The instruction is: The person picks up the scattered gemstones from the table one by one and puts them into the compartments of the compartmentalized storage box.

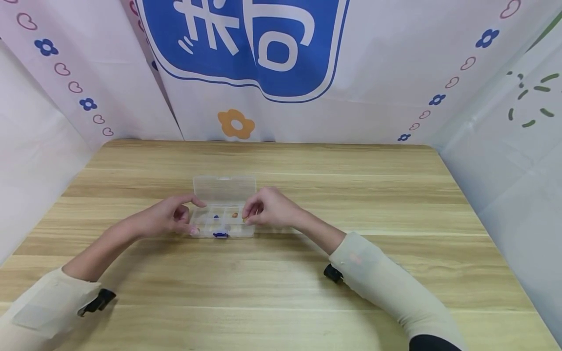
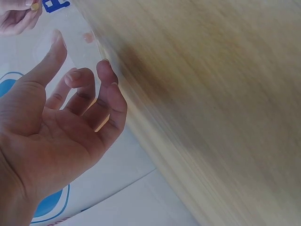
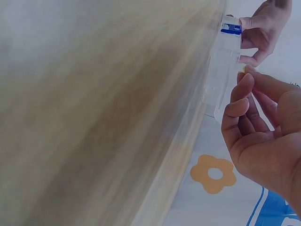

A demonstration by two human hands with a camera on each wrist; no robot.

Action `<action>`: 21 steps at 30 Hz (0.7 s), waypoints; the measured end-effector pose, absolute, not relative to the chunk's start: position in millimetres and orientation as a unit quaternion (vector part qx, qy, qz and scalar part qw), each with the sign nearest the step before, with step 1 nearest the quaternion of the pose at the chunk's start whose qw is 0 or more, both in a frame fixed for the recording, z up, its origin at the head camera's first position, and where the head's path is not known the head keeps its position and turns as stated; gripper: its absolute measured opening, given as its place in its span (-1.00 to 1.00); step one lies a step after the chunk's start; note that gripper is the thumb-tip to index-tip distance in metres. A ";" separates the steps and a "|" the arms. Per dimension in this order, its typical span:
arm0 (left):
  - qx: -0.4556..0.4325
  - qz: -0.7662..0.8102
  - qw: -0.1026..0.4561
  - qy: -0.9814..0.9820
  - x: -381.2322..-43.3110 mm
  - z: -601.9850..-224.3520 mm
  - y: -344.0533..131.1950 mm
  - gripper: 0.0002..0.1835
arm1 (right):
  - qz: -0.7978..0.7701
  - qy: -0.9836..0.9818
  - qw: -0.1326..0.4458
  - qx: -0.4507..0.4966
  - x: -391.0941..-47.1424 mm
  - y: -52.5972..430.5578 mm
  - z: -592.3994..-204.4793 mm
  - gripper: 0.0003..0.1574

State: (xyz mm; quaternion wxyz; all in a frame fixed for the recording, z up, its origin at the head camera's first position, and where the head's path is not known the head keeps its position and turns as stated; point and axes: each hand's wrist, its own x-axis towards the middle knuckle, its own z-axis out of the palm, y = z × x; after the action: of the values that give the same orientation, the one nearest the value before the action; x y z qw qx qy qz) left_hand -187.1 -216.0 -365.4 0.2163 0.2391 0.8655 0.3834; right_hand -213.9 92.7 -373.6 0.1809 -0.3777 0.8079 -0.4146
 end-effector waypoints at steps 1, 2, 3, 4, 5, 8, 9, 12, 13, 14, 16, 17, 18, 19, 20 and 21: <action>0.239 0.383 0.216 0.866 -187.2 -365.5 -216.0 -0.38 | -0.415 0.807 0.181 -0.378 -214.0 92.7 -374.0 -0.96; 0.239 0.382 0.216 0.866 -187.3 -365.6 -215.9 -0.38 | -0.416 0.807 0.180 -0.379 -214.0 92.7 -374.1 -0.96; 0.240 0.381 0.216 0.867 -187.4 -365.7 -215.7 -0.38 | -0.417 0.806 0.180 -0.379 -214.0 92.7 -374.2 -0.96; 0.240 0.381 0.216 0.866 -187.4 -365.9 -215.5 -0.38 | -0.418 0.807 0.180 -0.377 -214.0 93.1 -374.5 -0.95; 0.240 0.381 0.216 0.866 -187.4 -366.0 -215.2 -0.38 | -0.418 0.807 0.180 -0.375 -214.2 93.5 -374.9 -0.95; 0.240 0.380 0.215 0.867 -187.6 -366.1 -214.4 -0.37 | -0.420 0.812 0.180 -0.363 -213.7 96.0 -373.8 -0.93; 0.241 0.380 0.215 0.867 -187.8 -366.1 -214.2 -0.37 | -0.420 0.814 0.179 -0.359 -213.5 97.3 -373.1 -0.92; 0.241 0.377 0.215 0.868 -188.1 -365.8 -213.9 -0.37 | -0.420 0.819 0.173 -0.349 -213.0 103.3 -371.5 -0.91; 0.241 0.376 0.215 0.868 -188.1 -365.7 -213.7 -0.37 | -0.421 0.821 0.172 -0.346 -212.9 106.1 -371.1 -0.91; 0.241 0.375 0.215 0.869 -188.1 -365.6 -213.7 -0.37 | -0.421 0.822 0.170 -0.343 -212.7 109.3 -370.8 -0.91; 0.241 0.370 0.215 0.871 -187.6 -365.1 -213.6 -0.37 | -0.422 0.825 0.166 -0.338 -212.7 116.4 -370.7 -0.91; 0.241 0.366 0.213 0.873 -187.2 -364.8 -213.6 -0.37 | -0.422 0.826 0.162 -0.337 -212.6 120.5 -370.2 -0.92; 0.242 0.363 0.211 0.875 -186.7 -364.6 -213.5 -0.37 | -0.422 0.828 0.158 -0.334 -212.5 124.5 -369.8 -0.92; 0.243 0.359 0.208 0.877 -186.2 -364.5 -213.6 -0.37 | -0.422 0.829 0.155 -0.332 -212.5 128.4 -369.4 -0.92; 0.244 0.354 0.205 0.879 -185.7 -364.3 -213.6 -0.37 | -0.421 0.831 0.151 -0.330 -212.5 132.6 -368.9 -0.92; 0.245 0.350 0.202 0.881 -185.0 -364.0 -213.7 -0.38 | -0.421 0.832 0.147 -0.330 -212.5 136.8 -368.5 -0.91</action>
State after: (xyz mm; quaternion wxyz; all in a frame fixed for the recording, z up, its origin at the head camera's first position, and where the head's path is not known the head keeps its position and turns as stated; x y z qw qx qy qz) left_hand -185.0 -213.7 -364.0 0.2022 0.2451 0.8814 0.3496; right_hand -212.5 136.8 -368.5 0.1468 -0.3297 0.8324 -0.4206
